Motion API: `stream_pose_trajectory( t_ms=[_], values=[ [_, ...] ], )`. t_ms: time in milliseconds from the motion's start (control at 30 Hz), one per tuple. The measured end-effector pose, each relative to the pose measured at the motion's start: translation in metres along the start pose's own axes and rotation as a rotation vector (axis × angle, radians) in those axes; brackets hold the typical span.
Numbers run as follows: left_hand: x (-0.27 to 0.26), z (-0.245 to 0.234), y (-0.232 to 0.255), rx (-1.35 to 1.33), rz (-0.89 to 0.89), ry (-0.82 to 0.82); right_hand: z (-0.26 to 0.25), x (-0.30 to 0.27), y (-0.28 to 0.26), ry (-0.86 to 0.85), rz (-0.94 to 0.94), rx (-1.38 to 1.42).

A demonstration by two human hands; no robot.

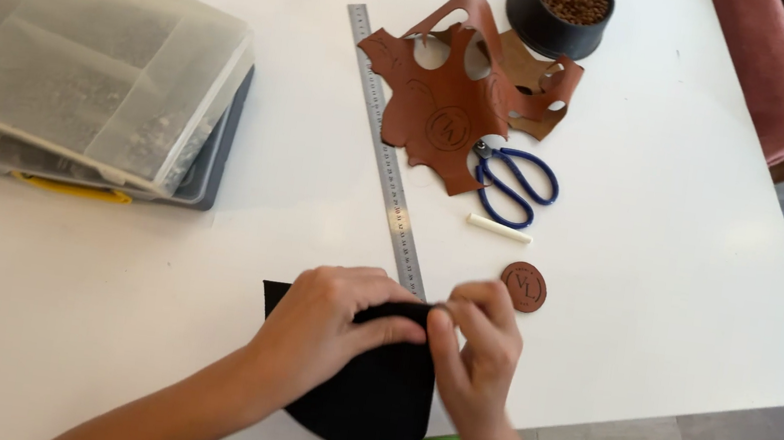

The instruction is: Marking a piece of black material using a leather template, ruler, and chalk for layout

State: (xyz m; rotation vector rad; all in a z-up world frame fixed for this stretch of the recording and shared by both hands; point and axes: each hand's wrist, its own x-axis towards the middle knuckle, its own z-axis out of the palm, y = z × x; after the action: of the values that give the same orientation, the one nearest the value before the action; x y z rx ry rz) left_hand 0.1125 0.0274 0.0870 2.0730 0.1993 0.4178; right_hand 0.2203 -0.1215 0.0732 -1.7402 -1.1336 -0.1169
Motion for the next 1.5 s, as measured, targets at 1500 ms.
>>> stream_pose_trajectory(
  t_ms=[1500],
  values=[
    [-0.006,-0.029,0.016,-0.167,0.251,0.093,-0.084,0.012,0.04,-0.641,-0.076,-0.23]
  ],
)
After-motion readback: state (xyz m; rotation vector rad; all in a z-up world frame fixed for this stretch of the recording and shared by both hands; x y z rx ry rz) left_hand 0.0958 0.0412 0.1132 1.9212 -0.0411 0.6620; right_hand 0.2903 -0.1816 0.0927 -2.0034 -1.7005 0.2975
